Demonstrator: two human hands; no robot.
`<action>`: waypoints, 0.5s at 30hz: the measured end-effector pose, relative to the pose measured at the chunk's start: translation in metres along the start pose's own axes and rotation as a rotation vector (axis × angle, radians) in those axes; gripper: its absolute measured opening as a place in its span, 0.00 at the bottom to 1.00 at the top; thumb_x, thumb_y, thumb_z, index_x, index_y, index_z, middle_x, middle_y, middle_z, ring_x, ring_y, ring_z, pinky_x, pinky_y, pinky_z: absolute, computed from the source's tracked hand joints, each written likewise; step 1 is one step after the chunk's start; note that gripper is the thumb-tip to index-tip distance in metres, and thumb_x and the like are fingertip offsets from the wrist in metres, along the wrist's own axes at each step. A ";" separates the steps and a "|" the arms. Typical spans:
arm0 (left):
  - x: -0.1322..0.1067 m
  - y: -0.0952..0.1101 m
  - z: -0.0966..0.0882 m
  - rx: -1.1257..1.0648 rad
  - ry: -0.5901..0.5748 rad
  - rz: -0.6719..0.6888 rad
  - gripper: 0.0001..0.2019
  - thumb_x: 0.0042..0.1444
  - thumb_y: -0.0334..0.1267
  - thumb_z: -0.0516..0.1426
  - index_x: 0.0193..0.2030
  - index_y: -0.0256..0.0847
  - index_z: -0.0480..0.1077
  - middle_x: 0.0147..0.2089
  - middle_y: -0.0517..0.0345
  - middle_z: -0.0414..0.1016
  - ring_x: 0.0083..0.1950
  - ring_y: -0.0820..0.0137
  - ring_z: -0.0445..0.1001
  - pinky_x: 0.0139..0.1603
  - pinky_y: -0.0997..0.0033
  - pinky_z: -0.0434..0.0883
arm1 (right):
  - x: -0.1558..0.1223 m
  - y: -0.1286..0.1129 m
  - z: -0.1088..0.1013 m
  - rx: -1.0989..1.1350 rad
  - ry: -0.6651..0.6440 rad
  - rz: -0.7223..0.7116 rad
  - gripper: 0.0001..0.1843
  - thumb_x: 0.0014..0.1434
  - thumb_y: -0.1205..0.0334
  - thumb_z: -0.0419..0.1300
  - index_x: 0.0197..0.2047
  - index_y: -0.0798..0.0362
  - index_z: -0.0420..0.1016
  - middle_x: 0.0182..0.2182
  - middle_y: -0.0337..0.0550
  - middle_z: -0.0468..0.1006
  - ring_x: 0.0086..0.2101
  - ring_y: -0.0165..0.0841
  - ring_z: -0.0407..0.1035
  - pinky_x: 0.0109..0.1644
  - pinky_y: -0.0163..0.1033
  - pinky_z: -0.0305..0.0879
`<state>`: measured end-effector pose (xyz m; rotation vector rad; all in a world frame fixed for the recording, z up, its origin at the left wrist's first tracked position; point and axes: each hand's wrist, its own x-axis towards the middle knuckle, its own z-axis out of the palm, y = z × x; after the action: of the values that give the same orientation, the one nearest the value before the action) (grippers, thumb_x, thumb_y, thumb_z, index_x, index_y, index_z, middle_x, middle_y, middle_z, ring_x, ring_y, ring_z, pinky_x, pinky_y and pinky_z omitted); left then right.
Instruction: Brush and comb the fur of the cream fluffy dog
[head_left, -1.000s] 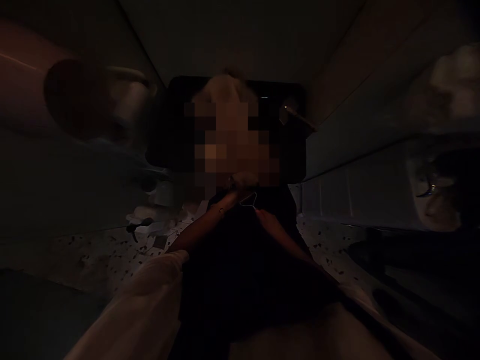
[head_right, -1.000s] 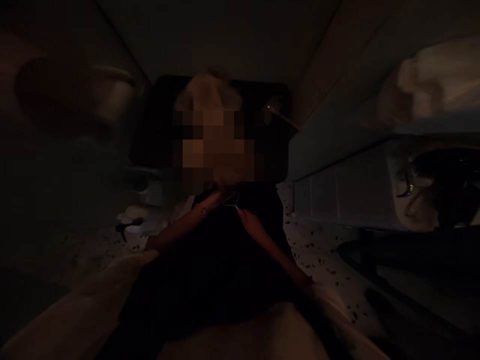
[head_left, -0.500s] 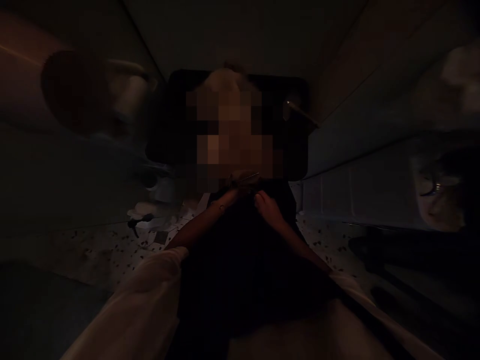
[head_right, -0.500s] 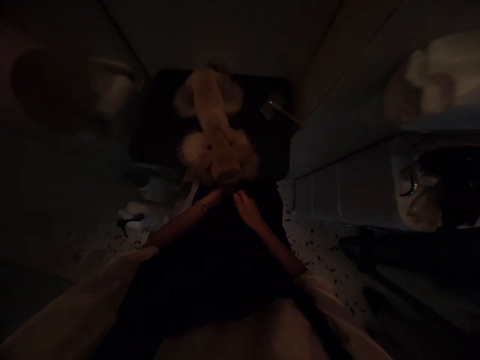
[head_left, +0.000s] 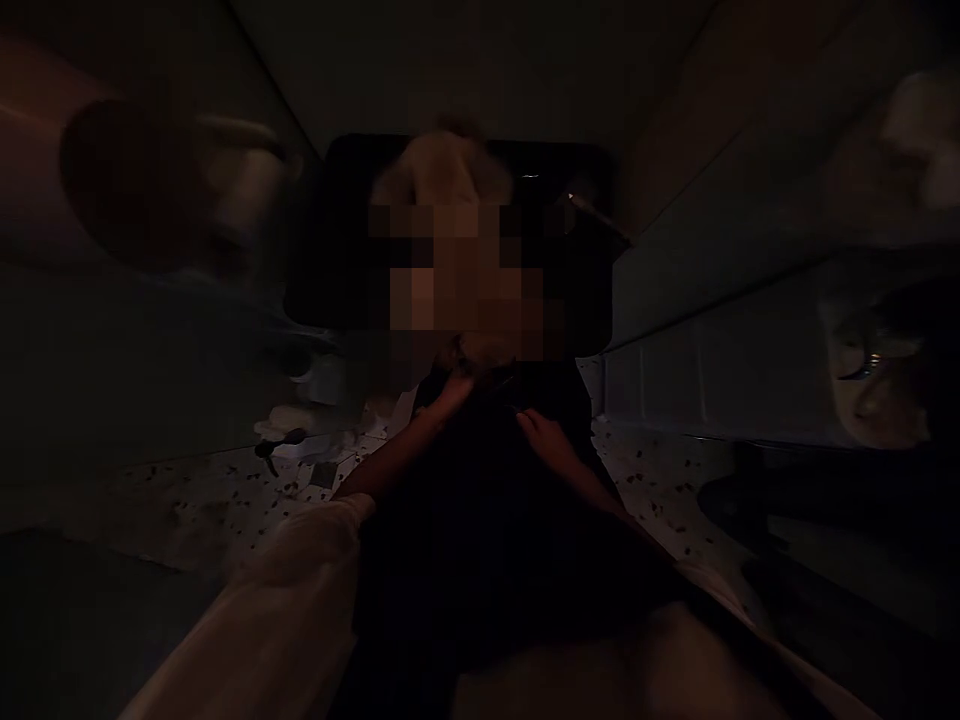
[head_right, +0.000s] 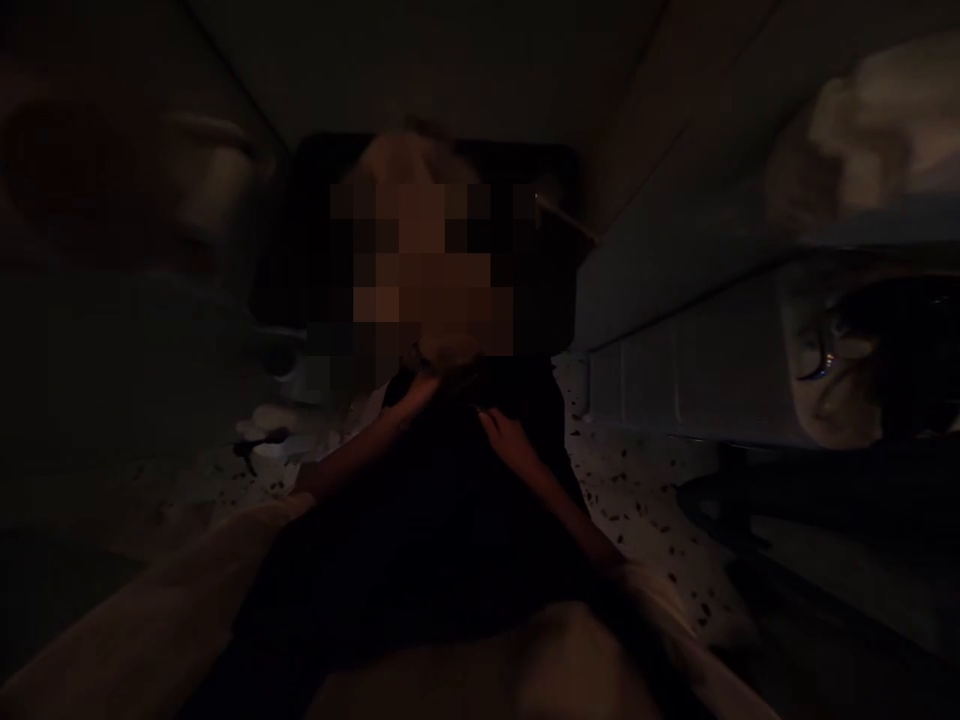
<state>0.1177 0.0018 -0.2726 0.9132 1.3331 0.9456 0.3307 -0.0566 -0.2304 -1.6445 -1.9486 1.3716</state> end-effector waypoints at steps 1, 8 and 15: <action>-0.006 0.005 -0.001 0.024 0.006 -0.012 0.14 0.57 0.36 0.60 0.50 0.35 0.73 0.56 0.44 0.74 0.62 0.56 0.69 0.70 0.51 0.58 | -0.002 0.003 -0.002 -0.001 -0.016 -0.008 0.20 0.64 0.46 0.46 0.32 0.50 0.68 0.29 0.45 0.77 0.30 0.36 0.73 0.34 0.36 0.61; -0.034 0.041 0.007 0.171 0.001 -0.007 0.15 0.56 0.35 0.63 0.48 0.31 0.71 0.49 0.45 0.78 0.49 0.65 0.76 0.54 0.67 0.72 | 0.002 0.006 -0.028 -0.103 -0.029 -0.077 0.18 0.63 0.47 0.50 0.43 0.51 0.71 0.38 0.47 0.80 0.39 0.41 0.76 0.41 0.39 0.65; -0.051 0.061 -0.008 0.805 -0.171 0.483 0.15 0.67 0.41 0.53 0.38 0.34 0.76 0.36 0.52 0.79 0.38 0.68 0.77 0.42 0.70 0.72 | 0.018 0.013 -0.070 -0.470 0.017 -0.257 0.21 0.66 0.44 0.50 0.45 0.52 0.73 0.34 0.48 0.80 0.32 0.39 0.75 0.33 0.36 0.58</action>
<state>0.1070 -0.0241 -0.1972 1.9525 1.3798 0.6408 0.3816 -0.0074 -0.2103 -1.4934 -2.5041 0.8452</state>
